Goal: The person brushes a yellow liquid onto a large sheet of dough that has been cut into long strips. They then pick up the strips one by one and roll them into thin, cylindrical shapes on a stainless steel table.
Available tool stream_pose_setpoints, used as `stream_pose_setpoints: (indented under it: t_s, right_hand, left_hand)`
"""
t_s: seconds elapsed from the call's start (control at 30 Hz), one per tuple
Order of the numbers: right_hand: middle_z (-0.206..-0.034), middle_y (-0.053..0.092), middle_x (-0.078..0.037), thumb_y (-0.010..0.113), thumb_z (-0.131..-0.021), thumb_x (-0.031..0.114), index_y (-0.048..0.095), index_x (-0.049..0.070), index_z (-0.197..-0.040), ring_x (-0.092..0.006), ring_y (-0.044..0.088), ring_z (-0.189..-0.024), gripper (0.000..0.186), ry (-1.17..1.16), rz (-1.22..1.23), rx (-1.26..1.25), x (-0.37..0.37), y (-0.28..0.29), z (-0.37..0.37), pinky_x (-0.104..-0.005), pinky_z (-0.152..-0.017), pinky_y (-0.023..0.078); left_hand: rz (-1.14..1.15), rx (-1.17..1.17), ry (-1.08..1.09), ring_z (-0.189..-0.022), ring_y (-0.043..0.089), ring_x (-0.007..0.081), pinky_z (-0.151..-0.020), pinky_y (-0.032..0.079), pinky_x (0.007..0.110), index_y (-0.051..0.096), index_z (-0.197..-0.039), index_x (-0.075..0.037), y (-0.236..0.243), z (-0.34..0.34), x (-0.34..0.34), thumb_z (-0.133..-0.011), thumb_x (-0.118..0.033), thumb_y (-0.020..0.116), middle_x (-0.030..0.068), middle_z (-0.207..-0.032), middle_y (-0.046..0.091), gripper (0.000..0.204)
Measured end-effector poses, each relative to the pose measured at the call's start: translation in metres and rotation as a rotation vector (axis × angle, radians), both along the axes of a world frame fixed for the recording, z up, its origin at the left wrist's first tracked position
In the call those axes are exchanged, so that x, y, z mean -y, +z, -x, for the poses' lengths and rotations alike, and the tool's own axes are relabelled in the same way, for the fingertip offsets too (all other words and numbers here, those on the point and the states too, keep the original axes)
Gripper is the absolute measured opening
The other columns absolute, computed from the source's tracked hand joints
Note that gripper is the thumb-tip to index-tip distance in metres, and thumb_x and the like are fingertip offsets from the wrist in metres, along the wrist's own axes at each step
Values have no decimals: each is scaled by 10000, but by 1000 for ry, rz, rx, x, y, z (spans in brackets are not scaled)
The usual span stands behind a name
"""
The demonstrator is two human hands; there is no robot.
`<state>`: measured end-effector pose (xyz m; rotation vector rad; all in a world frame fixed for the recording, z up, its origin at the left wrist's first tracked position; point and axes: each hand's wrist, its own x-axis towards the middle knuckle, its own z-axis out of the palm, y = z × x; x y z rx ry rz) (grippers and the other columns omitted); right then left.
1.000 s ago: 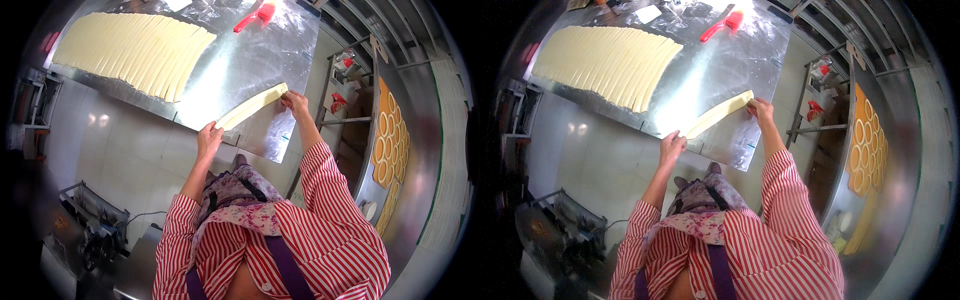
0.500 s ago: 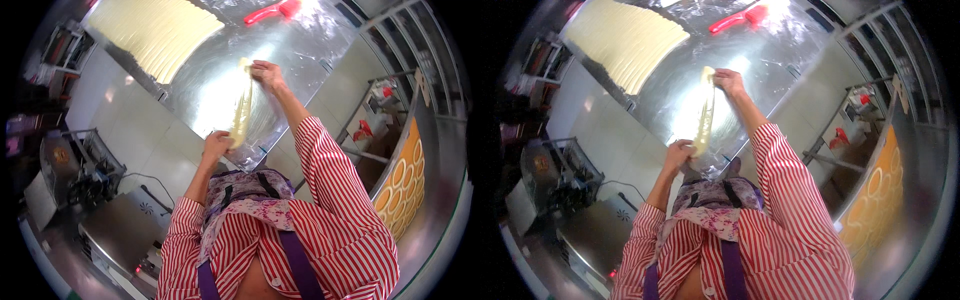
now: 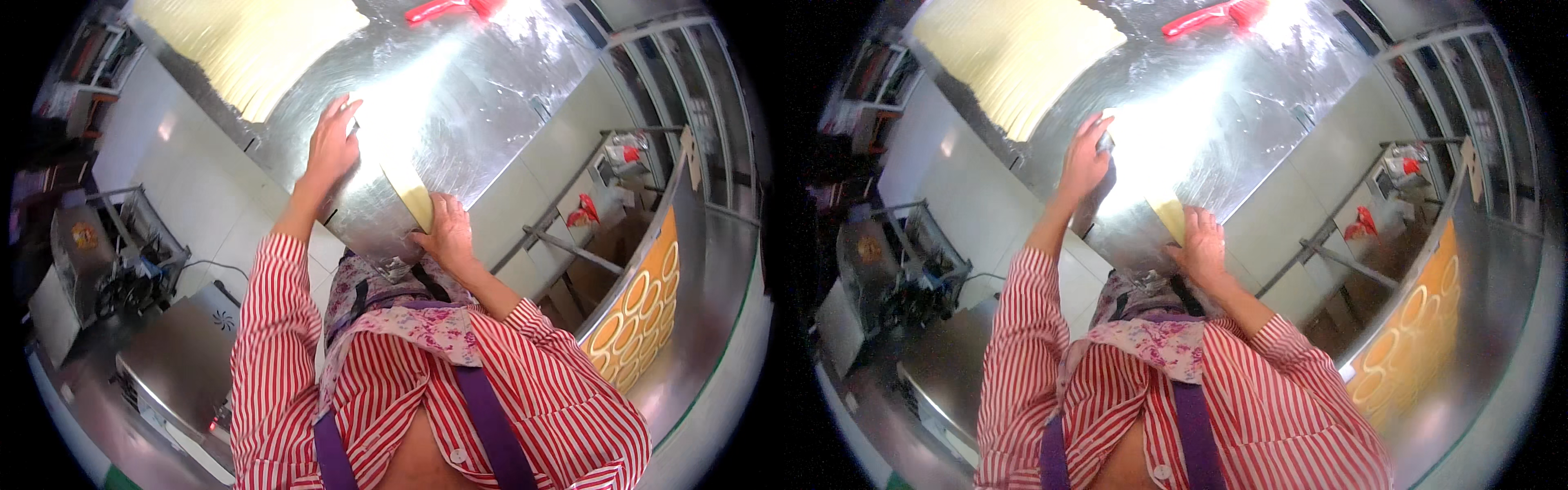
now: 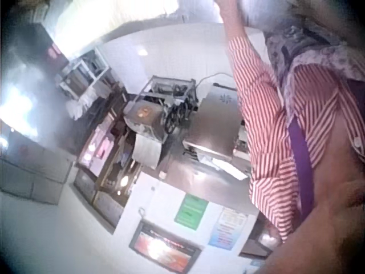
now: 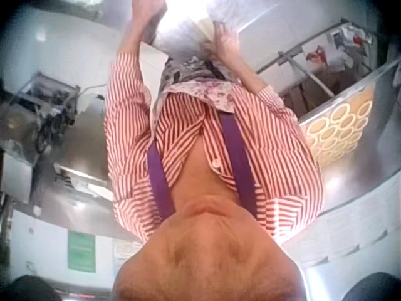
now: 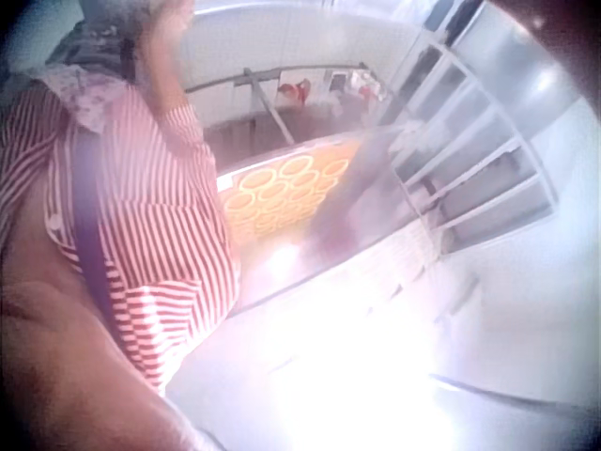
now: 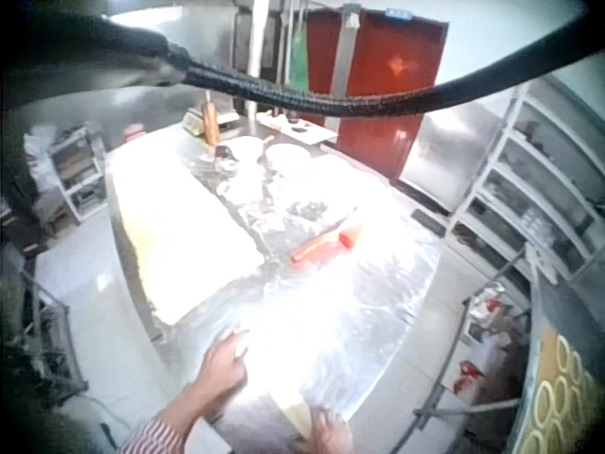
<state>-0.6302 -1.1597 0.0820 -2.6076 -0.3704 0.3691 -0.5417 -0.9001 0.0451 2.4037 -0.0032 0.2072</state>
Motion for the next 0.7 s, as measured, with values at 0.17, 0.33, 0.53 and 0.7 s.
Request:
stream_pose_setpoints:
  t_s: [0.17, 0.33, 0.53, 0.7]
  right_hand:
    - [-1141, 584, -198, 718, -700, 3, 533, 24, -1231, -399, 567, -1047, 563, 41, 36, 88, 29, -22, -31, -461, -901, 495]
    - [-1100, 612, -197, 710, -712, 11, 590, 5, -1173, -399, 581, -1000, 477, -30, 4, 197, 58, -28, -126, -458, -882, 506]
    - [-1022, 656, -188, 778, -669, 63, 670, 7, -1071, -359, 624, -976, 420, 131, -227, 82, 63, -31, -190, -417, -861, 517]
    - [-951, 672, -194, 776, -668, 62, 701, -4, -1011, -350, 656, -885, 357, 120, -238, -20, 74, -29, -205, -411, -804, 530]
  left_hand:
    - [-132, -20, -311, -1209, 515, 336, -1081, 348, 502, 664, -1195, -80, -18, -45, -13, -705, 47, 544, 145, -1212, 592, 520]
    - [-165, -72, -173, -980, 530, 363, -923, 409, 460, 649, -1015, -22, -4, -4, -20, -683, -60, 649, 170, -996, 569, 334]
    - [-225, -395, 113, -992, 544, 376, -884, 434, 466, 580, -1094, -2, 29, 84, 36, -730, -234, 758, 204, -1072, 567, 467]
    - [-136, -390, 345, -1018, 563, 377, -862, 461, 458, 595, -1167, 6, 41, 83, 88, -805, -305, 731, 204, -1071, 597, 496]
